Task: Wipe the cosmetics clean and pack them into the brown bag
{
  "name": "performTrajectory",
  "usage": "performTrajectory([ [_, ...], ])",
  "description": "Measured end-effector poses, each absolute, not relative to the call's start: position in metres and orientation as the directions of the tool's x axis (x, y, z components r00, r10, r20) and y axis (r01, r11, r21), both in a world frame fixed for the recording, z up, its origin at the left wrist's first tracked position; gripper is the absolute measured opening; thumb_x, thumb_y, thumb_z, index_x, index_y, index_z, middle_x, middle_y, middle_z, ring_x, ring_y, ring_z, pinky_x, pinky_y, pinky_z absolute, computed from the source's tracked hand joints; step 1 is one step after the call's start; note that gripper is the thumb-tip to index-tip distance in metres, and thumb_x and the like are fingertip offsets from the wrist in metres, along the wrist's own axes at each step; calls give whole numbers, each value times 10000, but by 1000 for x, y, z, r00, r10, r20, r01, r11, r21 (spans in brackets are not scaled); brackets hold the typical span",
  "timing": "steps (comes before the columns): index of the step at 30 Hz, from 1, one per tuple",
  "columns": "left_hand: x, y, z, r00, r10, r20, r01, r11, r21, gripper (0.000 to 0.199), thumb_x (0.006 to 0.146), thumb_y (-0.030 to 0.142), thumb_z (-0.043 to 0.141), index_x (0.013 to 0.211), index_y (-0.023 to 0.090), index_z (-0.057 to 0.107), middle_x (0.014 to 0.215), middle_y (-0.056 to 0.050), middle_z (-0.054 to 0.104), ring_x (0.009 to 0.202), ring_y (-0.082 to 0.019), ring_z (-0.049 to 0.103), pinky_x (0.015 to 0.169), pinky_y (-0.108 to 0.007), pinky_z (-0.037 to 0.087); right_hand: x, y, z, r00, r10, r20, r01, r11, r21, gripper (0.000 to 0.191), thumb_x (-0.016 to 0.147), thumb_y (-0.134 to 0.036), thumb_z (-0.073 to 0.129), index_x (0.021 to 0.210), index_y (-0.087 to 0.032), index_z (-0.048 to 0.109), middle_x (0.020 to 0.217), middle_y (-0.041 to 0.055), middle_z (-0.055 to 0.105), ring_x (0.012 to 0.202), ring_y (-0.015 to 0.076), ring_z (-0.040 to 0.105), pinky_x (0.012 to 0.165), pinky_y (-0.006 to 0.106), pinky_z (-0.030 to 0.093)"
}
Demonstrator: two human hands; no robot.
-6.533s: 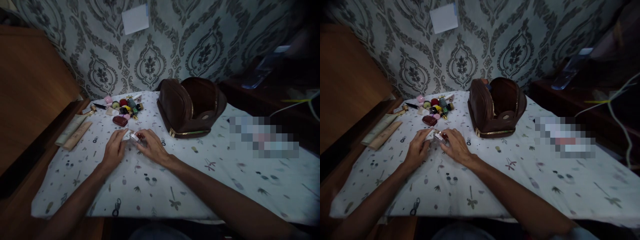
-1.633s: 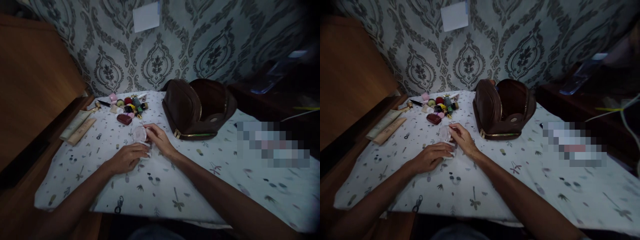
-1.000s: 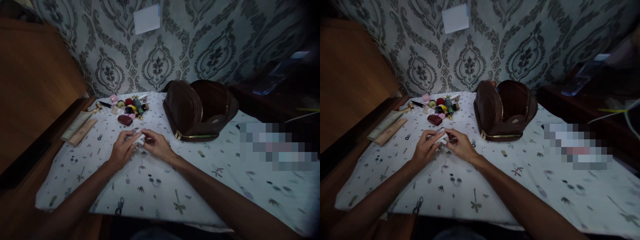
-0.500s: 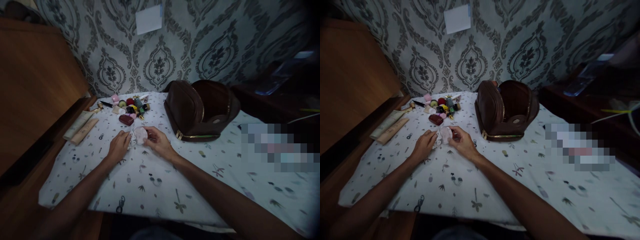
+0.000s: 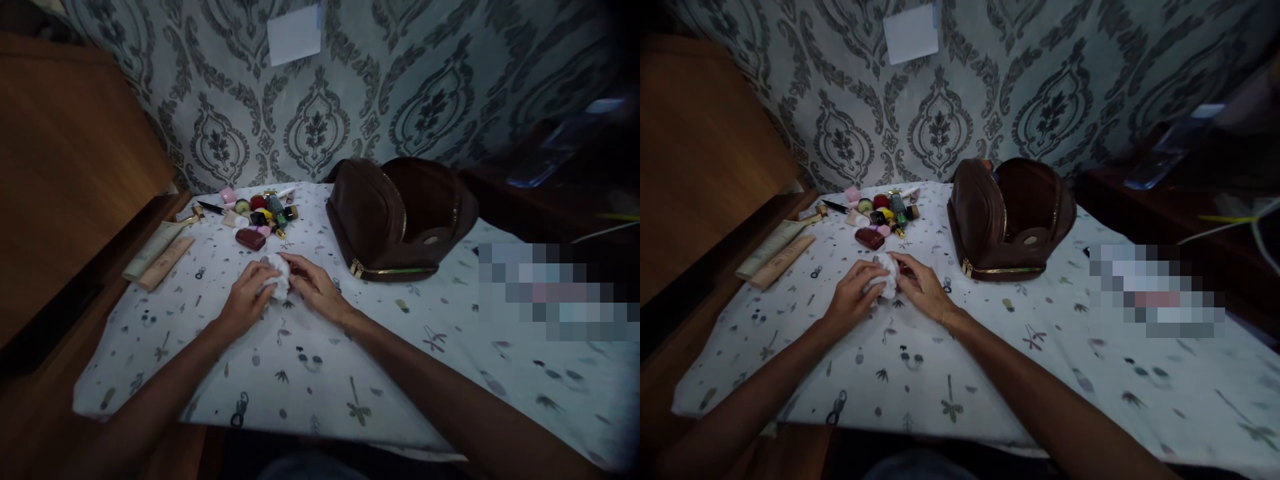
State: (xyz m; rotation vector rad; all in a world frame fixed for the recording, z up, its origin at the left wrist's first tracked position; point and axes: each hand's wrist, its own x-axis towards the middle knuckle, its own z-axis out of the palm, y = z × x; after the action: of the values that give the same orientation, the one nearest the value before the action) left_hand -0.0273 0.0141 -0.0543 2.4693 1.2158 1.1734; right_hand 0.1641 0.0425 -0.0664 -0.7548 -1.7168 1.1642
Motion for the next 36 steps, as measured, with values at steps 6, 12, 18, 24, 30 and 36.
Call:
performTrajectory([
  [6, -28, 12, -54, 516, 698, 497, 589, -710, 386, 195, 911, 145, 498, 1046, 202, 627, 1046, -76, 574, 986, -192, 598, 837, -296, 507, 159, 47, -72, -333, 872, 360, -9, 379, -925, 357, 876, -391, 598, 1183, -210, 580, 1028, 52, 668, 952, 202, 632, 839, 343, 531],
  [12, -37, 20, -51, 353, 801, 484, 697, -570, 436, 183, 817, 104, 490, 929, 200, 597, 890, -24, 561, 832, -176, 582, 749, -289, 488, 158, 50, -77, -326, 911, 253, -68, 245, -967, 425, 845, -372, 618, 1228, -207, 534, 936, 42, 634, 781, 166, 618, 649, 284, 541],
  [18, -49, 30, -48, 78, 861, 503, 712, -402, 576, 146, 849, 185, 528, 954, 185, 629, 934, -39, 622, 855, -196, 593, 675, -288, 466, 158, 50, -76, -326, 902, 283, -17, 294, -956, 450, 786, -287, 651, 1222, -198, 586, 1105, 72, 661, 973, 200, 626, 837, 341, 536],
  [24, -50, 34, -53, 225, 791, 570, 572, -580, 579, 323, 900, 137, 431, 1100, 192, 679, 1071, -68, 616, 1024, -192, 598, 885, -324, 475, 157, 43, -71, -419, 830, 368, 44, 424, -905, 450, 763, -187, 609, 1212, -219, 617, 1022, 36, 665, 908, 176, 604, 808, 311, 509],
  [30, -52, 39, -61, 258, 853, 453, 619, -506, 600, 414, 834, 75, 417, 1151, 167, 668, 1026, -72, 639, 1001, -197, 598, 894, -323, 470, 157, 47, -78, -365, 860, 357, -12, 379, -925, 405, 795, -264, 655, 1192, -198, 612, 1035, 49, 663, 941, 191, 618, 869, 351, 511],
  [36, -47, 35, -60, 260, 885, 386, 582, -463, 669, 371, 841, 142, 450, 1154, 133, 650, 1031, -87, 638, 988, -220, 591, 893, -334, 457, 156, 49, -79, -322, 929, 184, -268, 97, -959, 530, 784, -398, 718, 1260, -236, 549, 970, 31, 651, 868, 189, 645, 723, 325, 577],
])
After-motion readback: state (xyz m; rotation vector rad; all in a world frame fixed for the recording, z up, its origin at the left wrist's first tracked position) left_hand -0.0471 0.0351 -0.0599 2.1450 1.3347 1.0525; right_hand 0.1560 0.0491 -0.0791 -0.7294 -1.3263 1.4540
